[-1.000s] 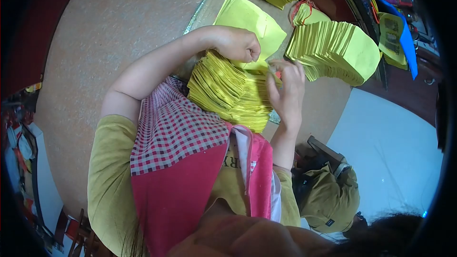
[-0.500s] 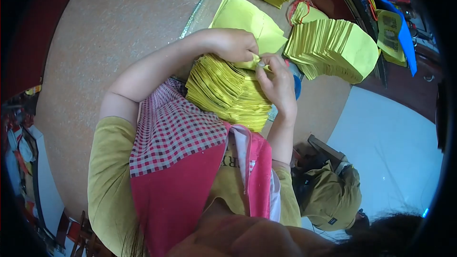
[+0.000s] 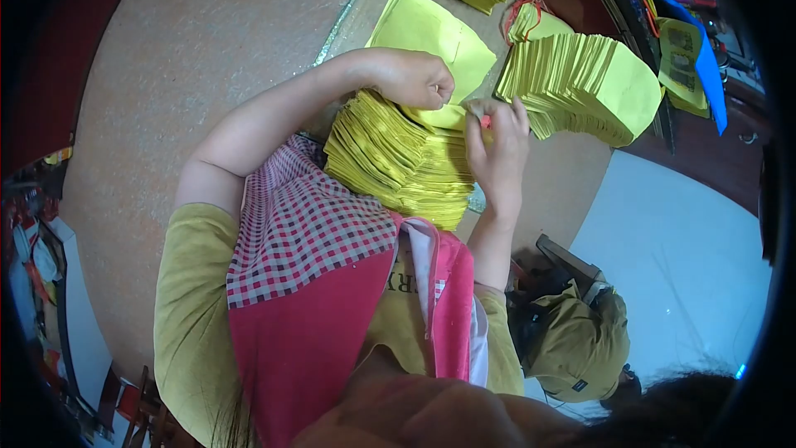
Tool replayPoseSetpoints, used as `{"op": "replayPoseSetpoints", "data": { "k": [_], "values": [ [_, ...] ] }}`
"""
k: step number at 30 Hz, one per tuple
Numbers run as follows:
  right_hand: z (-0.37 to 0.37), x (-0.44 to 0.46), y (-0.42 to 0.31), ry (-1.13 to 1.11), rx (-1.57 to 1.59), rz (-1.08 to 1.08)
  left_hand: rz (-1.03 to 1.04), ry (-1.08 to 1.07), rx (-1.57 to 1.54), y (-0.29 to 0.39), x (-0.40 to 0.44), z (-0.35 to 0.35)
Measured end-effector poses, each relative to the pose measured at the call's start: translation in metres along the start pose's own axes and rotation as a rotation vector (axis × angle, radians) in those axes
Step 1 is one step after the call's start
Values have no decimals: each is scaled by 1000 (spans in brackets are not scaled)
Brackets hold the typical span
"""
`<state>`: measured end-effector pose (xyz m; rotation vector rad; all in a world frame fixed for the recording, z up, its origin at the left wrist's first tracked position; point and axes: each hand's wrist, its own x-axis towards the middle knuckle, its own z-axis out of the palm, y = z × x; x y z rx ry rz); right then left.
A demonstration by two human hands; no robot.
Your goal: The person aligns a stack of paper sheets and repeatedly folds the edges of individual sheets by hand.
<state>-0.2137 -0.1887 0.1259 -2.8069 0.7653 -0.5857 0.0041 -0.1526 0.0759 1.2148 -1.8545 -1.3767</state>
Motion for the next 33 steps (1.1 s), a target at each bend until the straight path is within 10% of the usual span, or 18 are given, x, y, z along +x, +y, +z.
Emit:
{"op": "replayPoseSetpoints", "data": {
  "k": [6,8,11,16,29,33],
  "values": [
    [0,-11,-14,-312,45,65,28,96,20,-8,13,-2],
    [1,-9,-10,-356,78,53,113,664,506,-7,17,-1],
    [-3,-2,-16,-246,272,163,265,780,230,15,6,-13],
    [8,0,-5,-168,272,110,-54,-121,180,26,-8,-16],
    [5,-1,-1,-135,451,408,-64,-56,41,13,-1,-3],
    [-11,-2,-16,-54,50,-63,-20,79,66,5,2,-5]
  ]
}}
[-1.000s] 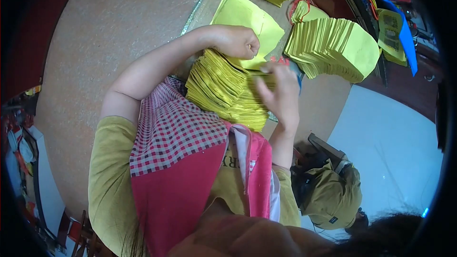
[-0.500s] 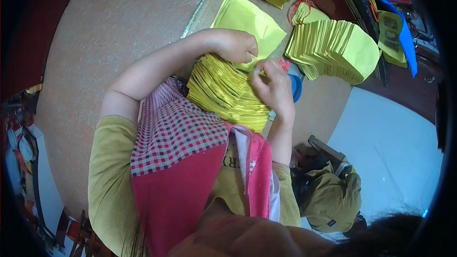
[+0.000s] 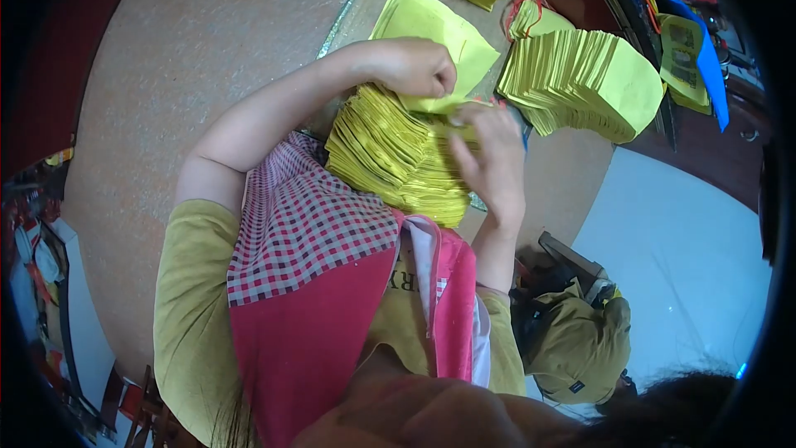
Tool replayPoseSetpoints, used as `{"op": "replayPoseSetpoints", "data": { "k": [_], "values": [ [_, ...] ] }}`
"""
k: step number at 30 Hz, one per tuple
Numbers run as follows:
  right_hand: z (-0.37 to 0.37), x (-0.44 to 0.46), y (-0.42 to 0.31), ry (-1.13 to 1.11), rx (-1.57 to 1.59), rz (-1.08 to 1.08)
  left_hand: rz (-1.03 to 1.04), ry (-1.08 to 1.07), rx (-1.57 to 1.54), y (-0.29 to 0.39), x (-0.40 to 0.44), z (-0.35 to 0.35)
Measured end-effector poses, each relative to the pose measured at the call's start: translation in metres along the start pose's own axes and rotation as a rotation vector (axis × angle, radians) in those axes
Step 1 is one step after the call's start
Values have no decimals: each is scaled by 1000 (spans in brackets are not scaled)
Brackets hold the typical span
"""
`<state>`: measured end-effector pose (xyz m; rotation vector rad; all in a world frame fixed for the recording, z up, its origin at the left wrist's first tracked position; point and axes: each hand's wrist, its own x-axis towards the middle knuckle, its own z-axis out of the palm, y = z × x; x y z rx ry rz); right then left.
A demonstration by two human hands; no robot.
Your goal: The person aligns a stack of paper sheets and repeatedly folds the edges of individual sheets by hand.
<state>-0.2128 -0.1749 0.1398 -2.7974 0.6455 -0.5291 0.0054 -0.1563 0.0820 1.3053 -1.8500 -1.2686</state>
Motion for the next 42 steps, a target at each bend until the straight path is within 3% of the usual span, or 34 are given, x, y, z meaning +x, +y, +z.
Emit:
{"op": "replayPoseSetpoints", "data": {
  "k": [1,2,4,6,8,9,10,13,15,18,20,24,29,30,32,34,35,36,38,39,40,42],
  "values": [
    [4,-1,-2,-129,7,-4,12,130,105,-3,3,1],
    [7,-2,-2,-256,15,-8,16,127,106,-8,9,4],
    [13,-2,4,-309,23,-5,327,836,579,-7,17,5],
    [12,-4,9,-330,240,203,327,907,575,0,9,-3],
    [8,-4,11,-291,349,272,62,379,-149,11,-4,-16],
    [3,1,10,-278,310,282,175,147,-220,4,-4,-21],
    [0,4,9,-266,272,289,179,146,-219,3,-5,-18],
    [17,1,18,-159,290,252,-12,-108,-21,11,-8,-6],
    [21,-2,16,-107,306,245,-8,-61,27,1,-3,1],
    [15,-5,9,-229,302,294,20,-21,40,-7,-4,4],
    [11,-3,14,-160,224,206,39,-20,4,-8,-6,5],
    [18,3,16,-53,256,272,58,-132,-64,2,-1,7],
    [-7,1,-1,1,-21,6,49,-155,-136,-8,0,2],
    [-6,-1,-2,1,-24,10,69,-55,-128,-12,1,2],
    [1,-6,-1,-286,70,58,92,45,-117,-16,6,5],
    [9,-7,6,-333,54,27,282,725,655,-16,12,8],
    [6,-6,5,-364,125,131,344,835,628,-17,16,4],
    [5,-4,3,-395,198,237,337,836,631,-14,12,2],
    [5,-3,7,-340,251,252,220,603,160,4,2,-6],
    [4,-2,9,-311,254,278,112,356,-30,15,-7,-15],
    [5,0,11,-283,257,303,114,354,-32,13,-10,-14],
    [18,0,20,-181,256,249,87,-34,-135,7,-14,-11]
  ]
}}
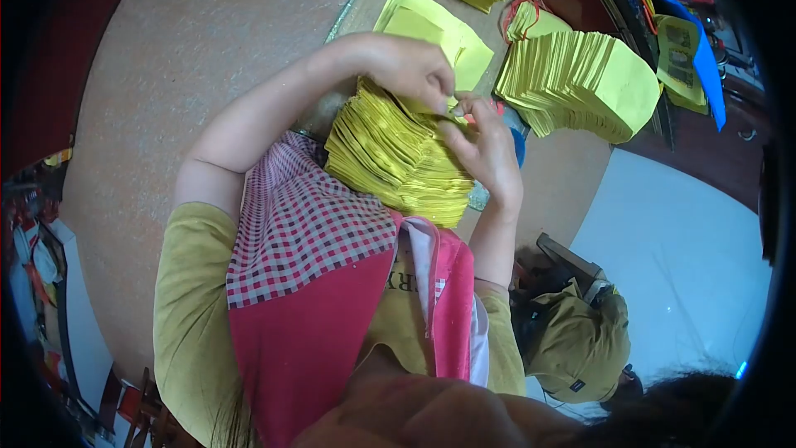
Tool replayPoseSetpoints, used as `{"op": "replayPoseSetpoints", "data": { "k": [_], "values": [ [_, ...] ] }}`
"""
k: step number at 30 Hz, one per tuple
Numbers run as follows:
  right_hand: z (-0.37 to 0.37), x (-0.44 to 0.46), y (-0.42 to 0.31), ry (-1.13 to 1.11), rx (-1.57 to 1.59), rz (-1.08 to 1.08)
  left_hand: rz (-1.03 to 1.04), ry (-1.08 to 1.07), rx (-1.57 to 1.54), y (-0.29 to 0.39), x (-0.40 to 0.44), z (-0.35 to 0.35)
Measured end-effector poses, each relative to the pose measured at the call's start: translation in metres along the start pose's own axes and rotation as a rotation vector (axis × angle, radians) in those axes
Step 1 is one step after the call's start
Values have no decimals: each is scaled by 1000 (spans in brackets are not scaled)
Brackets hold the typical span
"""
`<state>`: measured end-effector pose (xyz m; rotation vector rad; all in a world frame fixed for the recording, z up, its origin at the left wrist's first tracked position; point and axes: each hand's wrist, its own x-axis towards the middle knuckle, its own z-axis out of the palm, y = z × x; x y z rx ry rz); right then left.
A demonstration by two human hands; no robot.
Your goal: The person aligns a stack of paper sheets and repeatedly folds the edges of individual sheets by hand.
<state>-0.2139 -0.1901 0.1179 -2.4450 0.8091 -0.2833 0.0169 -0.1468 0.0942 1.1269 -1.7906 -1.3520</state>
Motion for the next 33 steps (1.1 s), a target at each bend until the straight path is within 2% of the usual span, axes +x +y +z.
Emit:
{"op": "replayPoseSetpoints", "data": {
  "k": [1,2,4,5,8,9,11,16,18,19,20,21,22,24,26,28,29,31,33],
  "values": [
    [3,2,3,94,8,-67,-29,-60,30,-9,5,6],
    [3,1,3,93,9,-71,-31,-56,31,-12,8,10],
    [1,-4,-8,-55,13,24,-181,-6,227,-14,13,16],
    [2,-6,-10,-85,12,23,-91,57,218,-19,10,17],
    [-2,-6,-9,-11,-60,-58,31,28,141,-27,8,17],
    [-2,-4,-8,30,-54,-53,30,29,140,-20,6,17],
    [1,2,-1,60,-50,-58,-123,-112,6,0,6,14],
    [-7,-3,-11,123,-165,-100,-68,-65,51,-9,9,13],
    [-15,-8,-26,163,-273,-239,-53,-58,37,-13,11,12],
    [-19,-10,-32,53,-247,-193,-40,83,114,-19,14,13],
    [-14,-11,-27,56,-250,-189,-25,224,191,-21,17,13],
    [-6,-11,-18,-74,-256,-152,19,374,347,-18,21,13],
    [-1,-11,-11,-203,-262,-116,23,372,350,-17,24,13],
    [-2,-8,-11,-202,-257,-120,242,806,653,-15,25,11],
    [-8,-9,-18,-167,-17,113,183,718,530,-8,17,4],
    [-9,-8,-13,-89,60,43,71,212,-51,-1,6,-3],
    [-10,-6,-13,-64,30,62,-21,78,-73,11,-2,-5],
    [-6,-1,-10,-40,2,75,-29,22,-13,2,1,4],
    [2,0,-2,94,-29,-98,-72,-26,108,-5,9,14]
  ]
}}
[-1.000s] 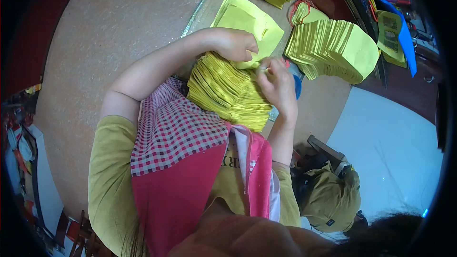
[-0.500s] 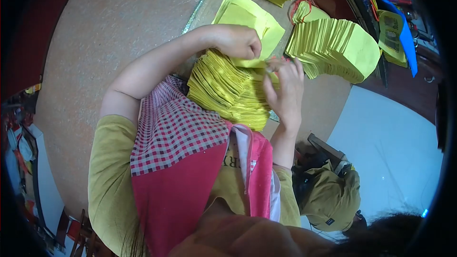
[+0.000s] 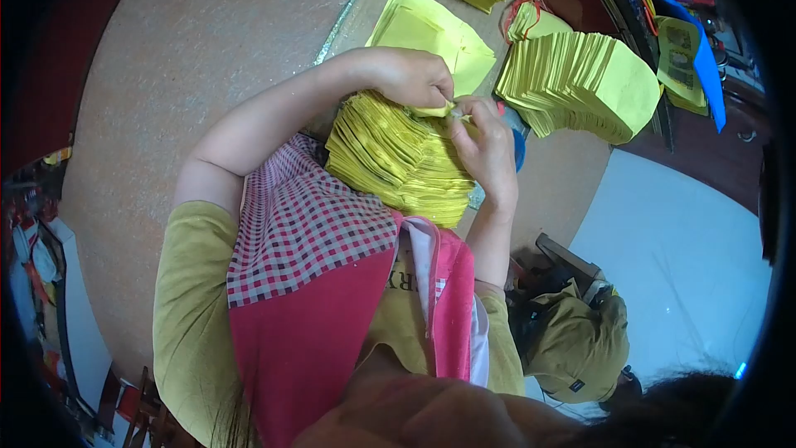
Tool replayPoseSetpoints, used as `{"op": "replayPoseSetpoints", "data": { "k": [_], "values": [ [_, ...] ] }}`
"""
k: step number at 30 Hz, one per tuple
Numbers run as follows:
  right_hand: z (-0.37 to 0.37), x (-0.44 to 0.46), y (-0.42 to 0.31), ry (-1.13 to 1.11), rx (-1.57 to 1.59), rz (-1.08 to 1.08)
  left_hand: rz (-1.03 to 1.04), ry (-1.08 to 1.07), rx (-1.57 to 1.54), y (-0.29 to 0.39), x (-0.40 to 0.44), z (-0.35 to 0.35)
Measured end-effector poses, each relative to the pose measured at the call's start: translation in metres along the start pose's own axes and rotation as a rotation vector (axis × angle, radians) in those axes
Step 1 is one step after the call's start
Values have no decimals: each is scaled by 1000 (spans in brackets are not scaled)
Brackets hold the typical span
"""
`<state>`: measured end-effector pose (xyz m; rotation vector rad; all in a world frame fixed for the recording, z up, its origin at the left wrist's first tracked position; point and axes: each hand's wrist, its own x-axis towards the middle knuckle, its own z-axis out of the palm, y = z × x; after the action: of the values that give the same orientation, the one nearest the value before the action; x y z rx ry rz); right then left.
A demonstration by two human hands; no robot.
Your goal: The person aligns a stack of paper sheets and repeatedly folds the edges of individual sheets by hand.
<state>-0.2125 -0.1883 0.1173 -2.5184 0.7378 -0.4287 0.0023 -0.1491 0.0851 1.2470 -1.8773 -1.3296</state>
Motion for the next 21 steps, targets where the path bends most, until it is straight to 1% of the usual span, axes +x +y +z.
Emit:
{"op": "replayPoseSetpoints", "data": {
  "k": [1,3,4,5,6,7,8,9,12,13,15,17,19,21],
  "values": [
    [0,-2,-2,-1,-1,1,1,-1,-2,-6,2,3],
    [0,-8,-12,-153,33,120,39,55,-67,-9,3,4],
    [0,-10,-12,-154,26,101,39,54,-68,-5,0,0],
    [0,-10,-9,-155,27,103,-26,-54,-63,1,-5,-5],
    [1,-10,-5,-106,54,143,-91,-163,-58,9,-9,-8],
    [2,-9,-2,-57,80,182,-91,-164,-58,9,-10,-5],
    [2,-7,-2,-23,78,211,-37,-98,21,7,-9,0],
    [3,-6,-4,-22,78,207,17,-28,100,5,-8,3],
    [4,-6,-10,-38,94,185,-31,25,151,-7,1,5],
    [5,-8,-9,-13,106,167,-31,27,152,-9,0,4],
    [4,-9,-7,12,119,152,-3,67,43,-11,-3,2],
    [1,-6,-4,30,16,82,11,21,23,-7,-3,2],
    [6,-2,1,33,25,96,27,-21,5,-1,-1,1],
    [7,-3,2,29,38,108,-58,-57,-1,3,1,0]
  ]
}}
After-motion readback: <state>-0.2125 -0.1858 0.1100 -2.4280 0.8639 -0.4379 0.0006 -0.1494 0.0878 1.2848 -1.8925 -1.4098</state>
